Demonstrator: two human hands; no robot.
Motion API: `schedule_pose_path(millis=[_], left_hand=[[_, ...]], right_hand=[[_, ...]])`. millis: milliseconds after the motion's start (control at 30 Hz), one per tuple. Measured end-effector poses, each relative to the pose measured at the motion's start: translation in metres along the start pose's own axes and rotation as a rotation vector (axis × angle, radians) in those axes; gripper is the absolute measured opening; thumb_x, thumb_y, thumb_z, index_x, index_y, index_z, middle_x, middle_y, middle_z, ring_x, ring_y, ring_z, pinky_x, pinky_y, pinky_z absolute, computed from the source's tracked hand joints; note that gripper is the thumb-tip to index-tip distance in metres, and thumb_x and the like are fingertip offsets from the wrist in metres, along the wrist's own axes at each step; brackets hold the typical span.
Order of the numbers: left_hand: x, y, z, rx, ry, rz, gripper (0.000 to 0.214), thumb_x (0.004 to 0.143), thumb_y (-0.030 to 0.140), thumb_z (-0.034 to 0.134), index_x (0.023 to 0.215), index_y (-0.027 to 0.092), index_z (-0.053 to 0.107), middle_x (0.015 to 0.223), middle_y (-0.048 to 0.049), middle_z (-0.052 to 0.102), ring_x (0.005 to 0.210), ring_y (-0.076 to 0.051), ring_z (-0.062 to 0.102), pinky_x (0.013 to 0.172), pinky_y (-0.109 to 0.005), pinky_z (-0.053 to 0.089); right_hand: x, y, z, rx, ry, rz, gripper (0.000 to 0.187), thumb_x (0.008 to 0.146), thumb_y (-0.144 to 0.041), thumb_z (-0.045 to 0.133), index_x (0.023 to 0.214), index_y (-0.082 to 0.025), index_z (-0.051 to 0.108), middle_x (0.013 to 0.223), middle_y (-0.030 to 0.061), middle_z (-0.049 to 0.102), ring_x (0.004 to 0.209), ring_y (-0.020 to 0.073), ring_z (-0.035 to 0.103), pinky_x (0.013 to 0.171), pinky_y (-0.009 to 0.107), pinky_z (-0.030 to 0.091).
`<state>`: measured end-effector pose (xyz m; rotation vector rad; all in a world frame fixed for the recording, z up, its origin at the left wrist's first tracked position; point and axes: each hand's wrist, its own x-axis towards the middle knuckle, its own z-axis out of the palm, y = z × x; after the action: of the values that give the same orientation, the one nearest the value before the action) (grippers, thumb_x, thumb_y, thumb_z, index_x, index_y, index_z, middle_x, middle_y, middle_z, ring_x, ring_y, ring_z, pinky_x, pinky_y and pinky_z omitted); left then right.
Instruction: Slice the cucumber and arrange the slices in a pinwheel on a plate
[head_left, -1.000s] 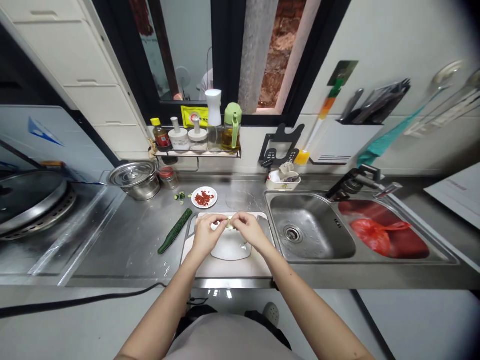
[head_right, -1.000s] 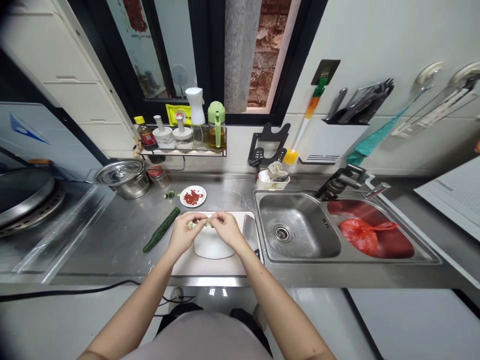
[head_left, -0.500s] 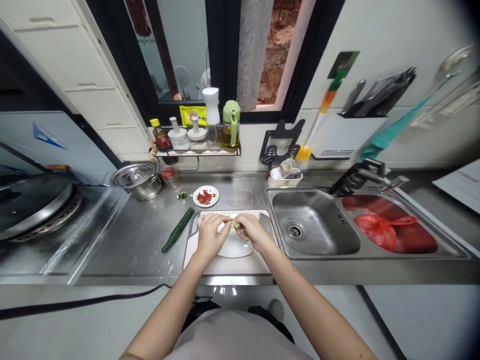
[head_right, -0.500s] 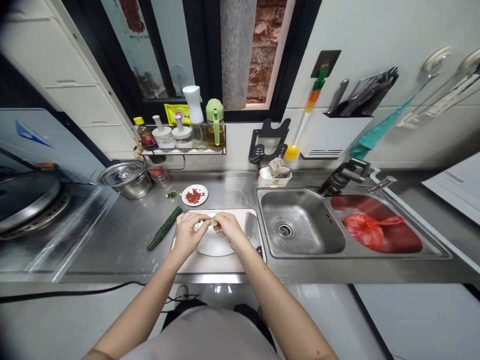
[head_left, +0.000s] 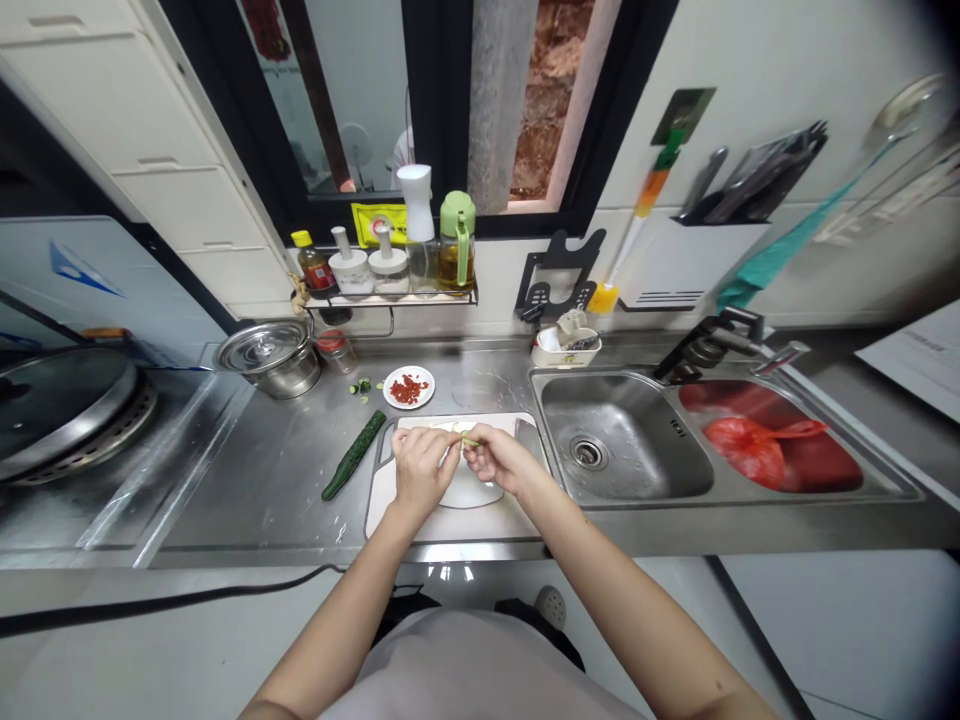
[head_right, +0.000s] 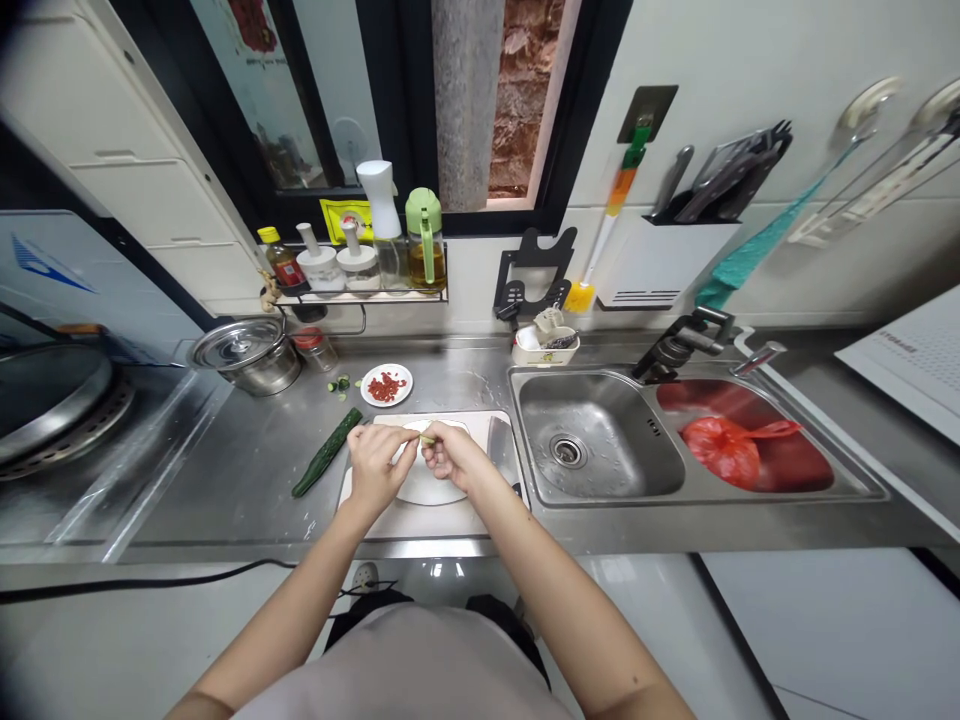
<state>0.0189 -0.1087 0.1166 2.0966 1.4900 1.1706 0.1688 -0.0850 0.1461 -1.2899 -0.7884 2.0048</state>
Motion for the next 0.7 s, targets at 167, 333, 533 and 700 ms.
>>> schedule_pose_path(millis=[167,333,533,700], left_hand=[[-0.010,0.000,0.014,-0.304,0.071,-0.301,0.023,0.079,0.040,0.065,0.095,0.023,0.068,0.083,-0.0041,0.067,0.082,-0.019,0.057,0.082,-0.033,0.037],[-0.020,0.003,0.023,-0.995,-0.169,-0.865,0.043,0.077,0.056,0.062,0.100,0.020,0.059,0.070,-0.0005,0.063,0.057,-0.011,0.052,0.055,-0.022,0.035],[-0.011,0.006,0.014,-1.418,-0.342,-1.082,0.033,0.075,0.044,0.069,0.098,0.021,0.061,0.076,-0.0005,0.063,0.059,-0.008,0.056,0.053,-0.020,0.041],[-0.006,-0.001,0.014,-1.240,-0.251,-0.968,0.050,0.065,0.033,0.079,0.110,0.023,0.061,0.078,0.0005,0.063,0.062,-0.008,0.056,0.054,-0.019,0.041]], right_hand=[[0.005,0.000,-0.010,-0.178,0.104,-0.124,0.010,0.062,-0.027,0.056,0.060,-0.017,0.055,0.050,-0.0034,0.050,0.043,0.0064,0.041,0.036,0.016,0.021],[0.005,-0.010,-0.023,-0.380,0.017,-0.220,0.013,0.065,-0.029,0.063,0.064,-0.016,0.060,0.055,-0.0027,0.056,0.048,0.0065,0.047,0.039,0.015,0.026],[0.006,-0.015,-0.030,-0.525,-0.110,-0.220,0.016,0.065,-0.031,0.067,0.064,-0.017,0.062,0.050,-0.0053,0.053,0.047,0.0057,0.044,0.040,0.015,0.027],[0.011,-0.013,-0.038,-0.553,-0.141,-0.169,0.017,0.066,-0.032,0.070,0.065,-0.017,0.062,0.054,-0.0042,0.057,0.048,0.0070,0.052,0.039,0.015,0.029]])
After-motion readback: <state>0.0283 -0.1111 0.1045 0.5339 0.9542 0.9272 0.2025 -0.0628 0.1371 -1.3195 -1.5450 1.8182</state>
